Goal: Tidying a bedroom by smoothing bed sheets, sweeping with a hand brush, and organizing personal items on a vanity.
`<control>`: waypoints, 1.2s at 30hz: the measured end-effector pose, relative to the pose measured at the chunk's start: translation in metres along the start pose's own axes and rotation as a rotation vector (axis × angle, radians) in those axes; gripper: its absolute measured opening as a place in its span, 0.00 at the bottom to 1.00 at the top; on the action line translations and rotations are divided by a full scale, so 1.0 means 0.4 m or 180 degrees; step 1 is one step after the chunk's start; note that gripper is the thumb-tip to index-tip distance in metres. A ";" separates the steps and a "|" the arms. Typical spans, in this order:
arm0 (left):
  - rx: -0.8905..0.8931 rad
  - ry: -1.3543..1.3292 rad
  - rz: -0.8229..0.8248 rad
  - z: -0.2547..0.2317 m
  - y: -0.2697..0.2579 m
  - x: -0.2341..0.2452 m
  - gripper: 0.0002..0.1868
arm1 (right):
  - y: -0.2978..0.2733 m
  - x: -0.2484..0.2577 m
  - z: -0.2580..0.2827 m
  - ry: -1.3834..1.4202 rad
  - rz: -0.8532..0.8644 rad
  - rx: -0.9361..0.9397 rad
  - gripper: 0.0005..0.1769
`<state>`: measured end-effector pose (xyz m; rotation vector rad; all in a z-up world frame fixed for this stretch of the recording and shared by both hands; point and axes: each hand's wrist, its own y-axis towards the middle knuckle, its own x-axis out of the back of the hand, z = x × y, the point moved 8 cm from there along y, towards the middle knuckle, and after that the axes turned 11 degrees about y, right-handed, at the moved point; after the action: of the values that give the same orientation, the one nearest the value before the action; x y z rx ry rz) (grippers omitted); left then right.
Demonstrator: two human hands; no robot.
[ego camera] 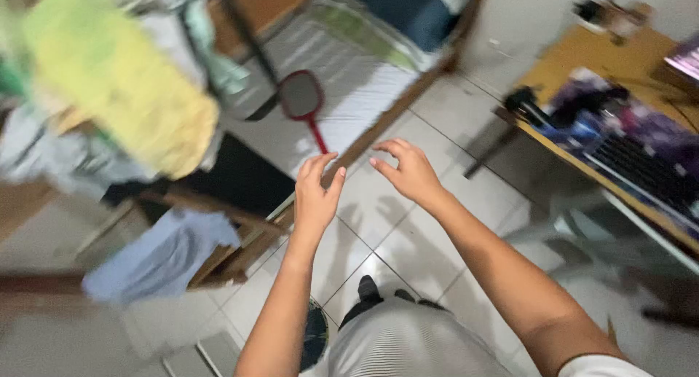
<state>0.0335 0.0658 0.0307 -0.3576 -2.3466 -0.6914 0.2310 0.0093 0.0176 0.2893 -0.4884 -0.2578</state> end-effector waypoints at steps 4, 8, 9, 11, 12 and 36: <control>-0.0304 -0.0215 0.0373 -0.077 0.061 -0.104 0.17 | -0.054 0.133 -0.027 -0.0175 -0.0492 -0.0282 0.15; -0.0499 -0.0347 0.0787 -0.127 0.101 -0.235 0.17 | -0.116 0.238 -0.057 -0.0304 -0.0860 -0.0607 0.14; -0.0495 -0.0349 0.0852 -0.131 0.105 -0.264 0.17 | -0.128 0.254 -0.067 -0.0331 -0.0904 -0.0720 0.14; -0.0387 -0.0400 0.1016 -0.137 0.110 -0.330 0.18 | -0.150 0.286 -0.116 -0.0389 -0.0999 -0.0802 0.14; -0.0245 -0.0431 0.1132 -0.130 0.108 -0.363 0.18 | -0.161 0.296 -0.142 -0.0433 -0.1045 -0.0849 0.15; 0.1336 0.1034 -0.0189 0.143 0.176 -0.340 0.22 | 0.342 0.191 -0.353 -0.0435 0.0870 0.0147 0.19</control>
<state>0.1350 0.1462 -0.0692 0.0123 -2.1234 -0.2449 0.3893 0.1421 -0.0240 0.2475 -0.6628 0.0003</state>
